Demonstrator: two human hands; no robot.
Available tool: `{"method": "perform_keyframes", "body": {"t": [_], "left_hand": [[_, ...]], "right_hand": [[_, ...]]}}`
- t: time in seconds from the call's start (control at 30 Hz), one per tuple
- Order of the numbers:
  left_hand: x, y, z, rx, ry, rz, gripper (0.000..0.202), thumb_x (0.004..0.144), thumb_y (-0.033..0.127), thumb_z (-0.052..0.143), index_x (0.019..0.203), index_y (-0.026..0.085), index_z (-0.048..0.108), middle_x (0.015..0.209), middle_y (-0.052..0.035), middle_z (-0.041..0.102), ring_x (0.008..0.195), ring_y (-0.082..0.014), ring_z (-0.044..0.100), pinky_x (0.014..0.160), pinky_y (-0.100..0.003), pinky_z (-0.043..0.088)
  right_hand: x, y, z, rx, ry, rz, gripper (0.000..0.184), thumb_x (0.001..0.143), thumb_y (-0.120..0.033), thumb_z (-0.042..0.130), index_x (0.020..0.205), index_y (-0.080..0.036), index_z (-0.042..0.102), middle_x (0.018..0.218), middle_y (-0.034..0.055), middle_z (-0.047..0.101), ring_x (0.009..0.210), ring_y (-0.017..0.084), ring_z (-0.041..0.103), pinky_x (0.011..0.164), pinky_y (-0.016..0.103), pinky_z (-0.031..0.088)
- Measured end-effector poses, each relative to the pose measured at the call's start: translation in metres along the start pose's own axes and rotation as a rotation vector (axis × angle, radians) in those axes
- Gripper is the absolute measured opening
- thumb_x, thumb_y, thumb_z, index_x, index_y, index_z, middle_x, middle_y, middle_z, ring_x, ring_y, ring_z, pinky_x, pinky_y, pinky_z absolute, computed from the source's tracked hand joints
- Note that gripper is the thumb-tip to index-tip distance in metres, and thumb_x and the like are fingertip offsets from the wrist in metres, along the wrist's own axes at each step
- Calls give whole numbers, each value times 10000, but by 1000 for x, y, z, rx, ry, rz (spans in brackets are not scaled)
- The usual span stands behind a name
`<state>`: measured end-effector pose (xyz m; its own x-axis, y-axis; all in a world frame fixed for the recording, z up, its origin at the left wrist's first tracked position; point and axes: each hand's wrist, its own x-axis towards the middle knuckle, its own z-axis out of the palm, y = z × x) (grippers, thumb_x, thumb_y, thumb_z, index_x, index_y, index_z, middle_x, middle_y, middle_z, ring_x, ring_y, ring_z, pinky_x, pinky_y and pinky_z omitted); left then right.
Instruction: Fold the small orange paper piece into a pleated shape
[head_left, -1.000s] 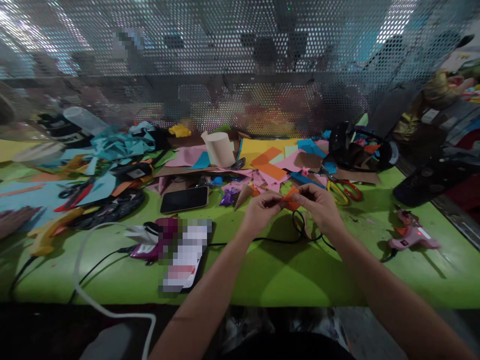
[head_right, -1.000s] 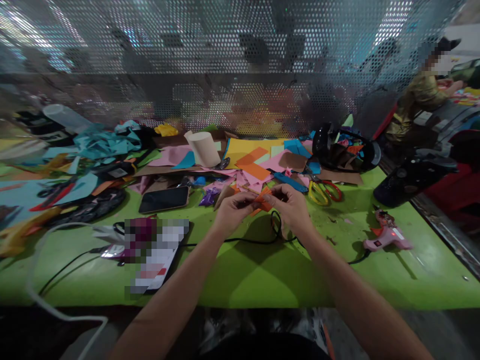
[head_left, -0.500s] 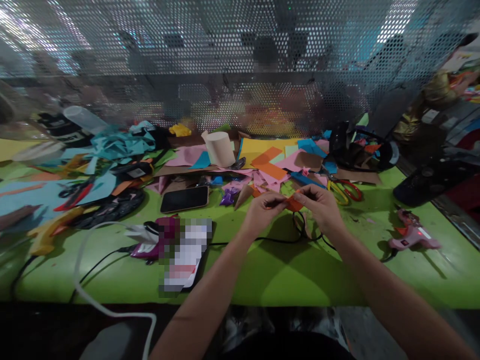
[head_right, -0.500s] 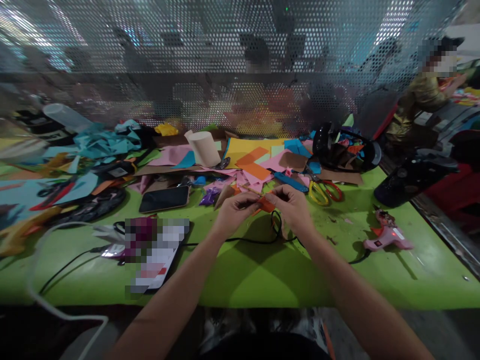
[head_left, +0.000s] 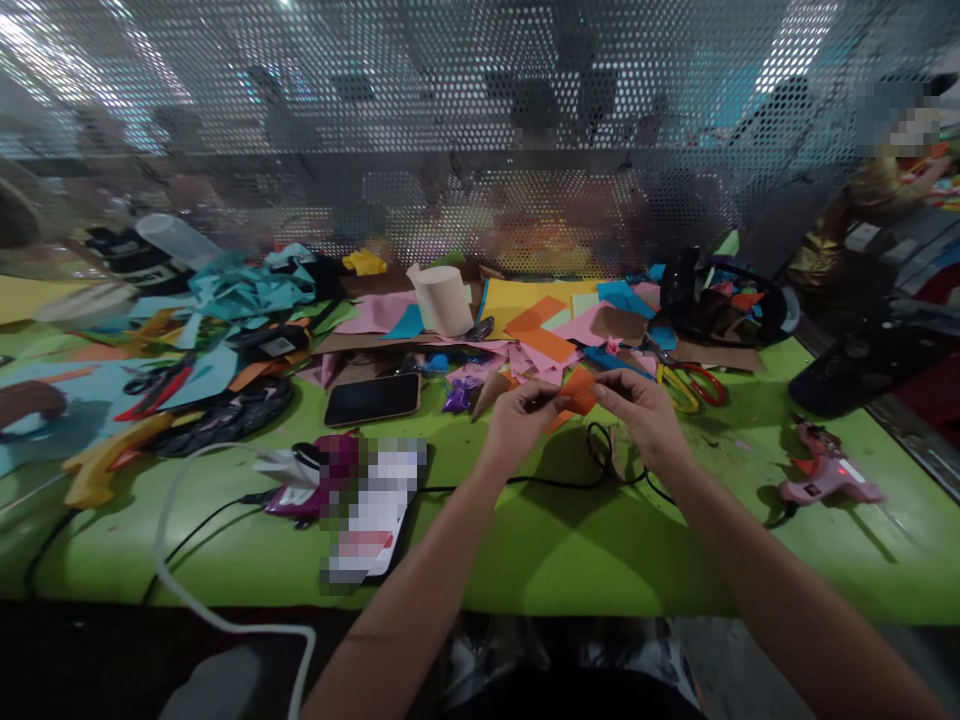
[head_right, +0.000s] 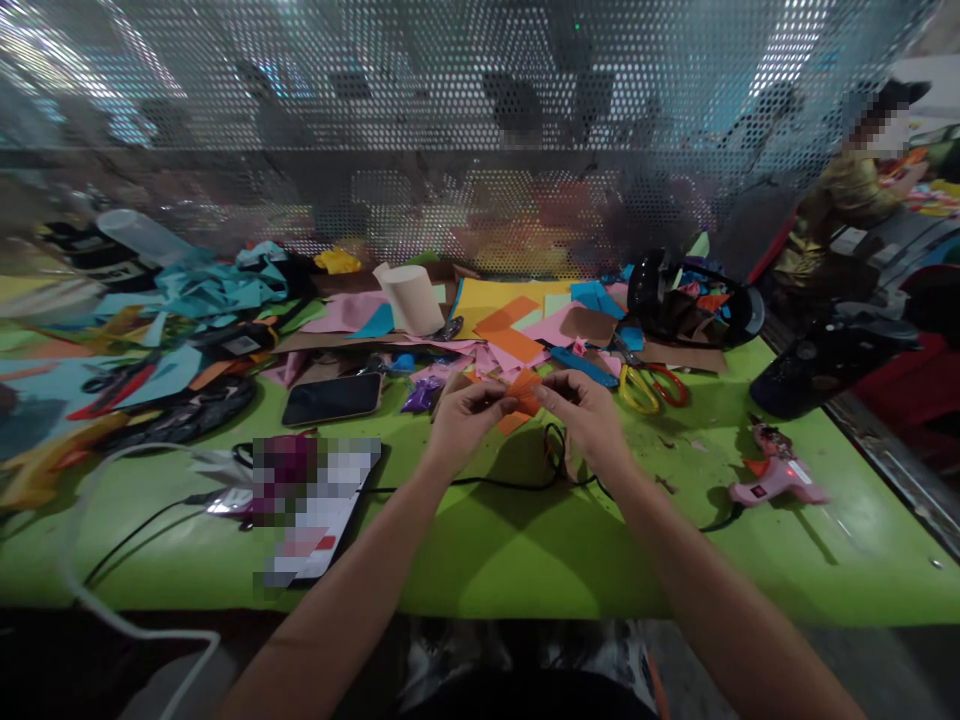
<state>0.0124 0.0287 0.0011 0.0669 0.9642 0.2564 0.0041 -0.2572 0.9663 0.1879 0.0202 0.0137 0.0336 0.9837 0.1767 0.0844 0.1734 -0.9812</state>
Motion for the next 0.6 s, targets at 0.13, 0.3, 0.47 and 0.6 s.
{"method": "perform_keyframes", "body": {"t": [0.13,0.3,0.47,0.6], "left_hand": [[0,7,0,11,60,2,144,665,312,802,708,188,745,729,-28,720,722,-171,626,674,-292,525],[0,7,1,-18,44,-18,191,644,350,812,721,186,755,732,-29,720,724,-169,630,676,-291,532],[0,6,1,-15,54,-22,190,636,355,812,707,189,753,714,-30,719,706,-167,617,660,-288,526],[1,1,2,-8,54,-23,183,632,341,806,702,186,740,701,-23,709,709,-166,616,666,-287,518]], "right_hand": [[-1,-1,1,-80,28,-1,323,663,-472,780,674,-187,627,614,-18,564,575,126,455,537,263,350],[-1,-2,1,-53,40,-1,287,653,-438,776,703,-182,656,650,-7,599,612,138,488,575,270,382],[0,-2,1,-29,37,9,305,651,-453,782,732,-182,668,689,3,623,641,146,511,601,277,396],[0,0,-1,-55,23,6,300,668,-461,767,716,-185,662,682,5,617,641,151,508,601,283,394]]}}
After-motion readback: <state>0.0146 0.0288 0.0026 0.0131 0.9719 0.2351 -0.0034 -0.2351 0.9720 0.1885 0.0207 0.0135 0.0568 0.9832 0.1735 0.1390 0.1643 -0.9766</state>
